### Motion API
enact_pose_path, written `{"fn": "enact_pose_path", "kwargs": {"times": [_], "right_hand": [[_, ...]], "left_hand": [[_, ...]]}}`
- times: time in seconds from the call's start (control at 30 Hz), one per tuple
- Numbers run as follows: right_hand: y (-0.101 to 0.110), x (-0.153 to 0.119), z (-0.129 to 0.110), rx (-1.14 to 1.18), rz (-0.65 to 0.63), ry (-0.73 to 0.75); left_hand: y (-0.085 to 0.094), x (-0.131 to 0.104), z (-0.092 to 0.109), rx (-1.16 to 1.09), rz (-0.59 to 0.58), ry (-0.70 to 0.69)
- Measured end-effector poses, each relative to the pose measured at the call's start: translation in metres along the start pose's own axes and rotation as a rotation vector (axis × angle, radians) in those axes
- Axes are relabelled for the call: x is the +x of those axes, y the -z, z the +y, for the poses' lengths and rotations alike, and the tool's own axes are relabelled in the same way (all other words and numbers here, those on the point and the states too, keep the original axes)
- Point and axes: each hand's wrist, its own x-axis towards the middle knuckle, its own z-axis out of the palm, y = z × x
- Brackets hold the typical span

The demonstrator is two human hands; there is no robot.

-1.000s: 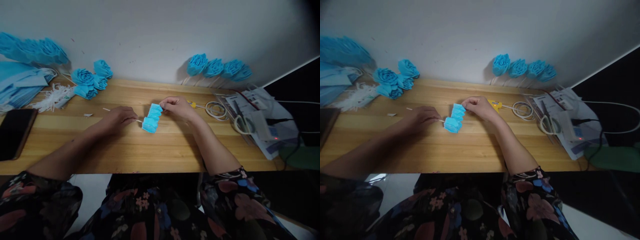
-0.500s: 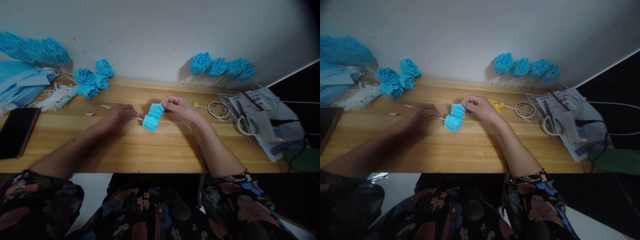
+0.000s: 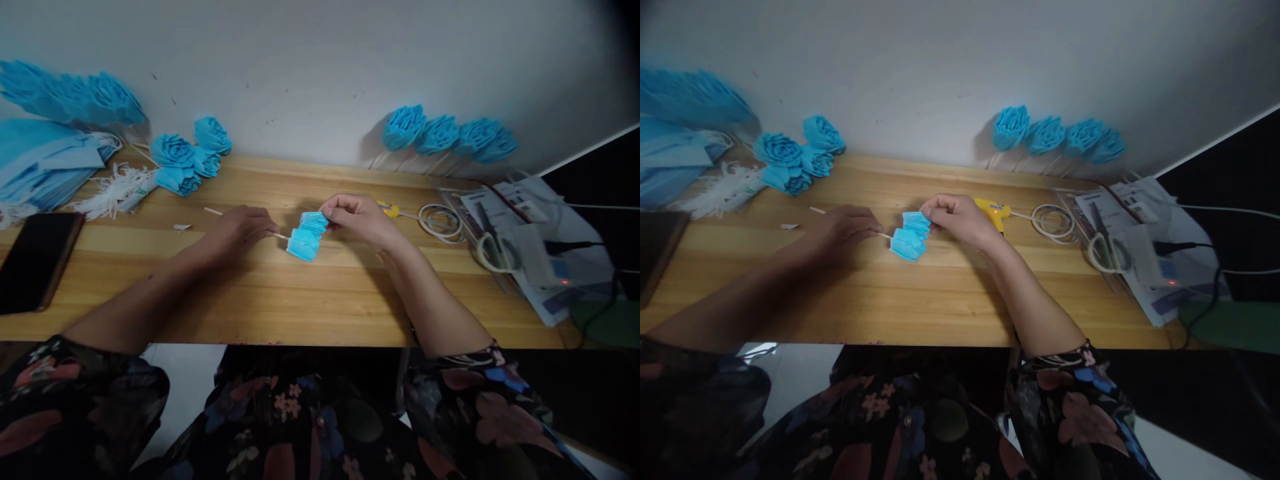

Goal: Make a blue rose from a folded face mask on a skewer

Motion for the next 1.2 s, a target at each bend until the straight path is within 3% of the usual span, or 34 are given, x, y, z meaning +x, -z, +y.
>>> {"fn": "enact_pose_path", "kwargs": {"times": [0.4,0.77,1.03,1.2], "right_hand": [[-0.007,-0.001,-0.001,-0.043,0.030,-0.040],[-0.014,-0.002,0.002,-0.060,0.081,0.021],[-0.019,0.001,0.007,-0.021,0.166,-0.015],[-0.016,0.002,0.007,0.077,0.186,-0.131]], "left_hand": [[0.001,0.000,-0.001,0.009,-0.003,-0.008],[0.000,0.000,-0.001,0.023,0.060,-0.074],[0.002,0.000,0.001,0.086,0.070,-0.036],[0.000,0.000,0.006,0.147,0.066,-0.066]]}}
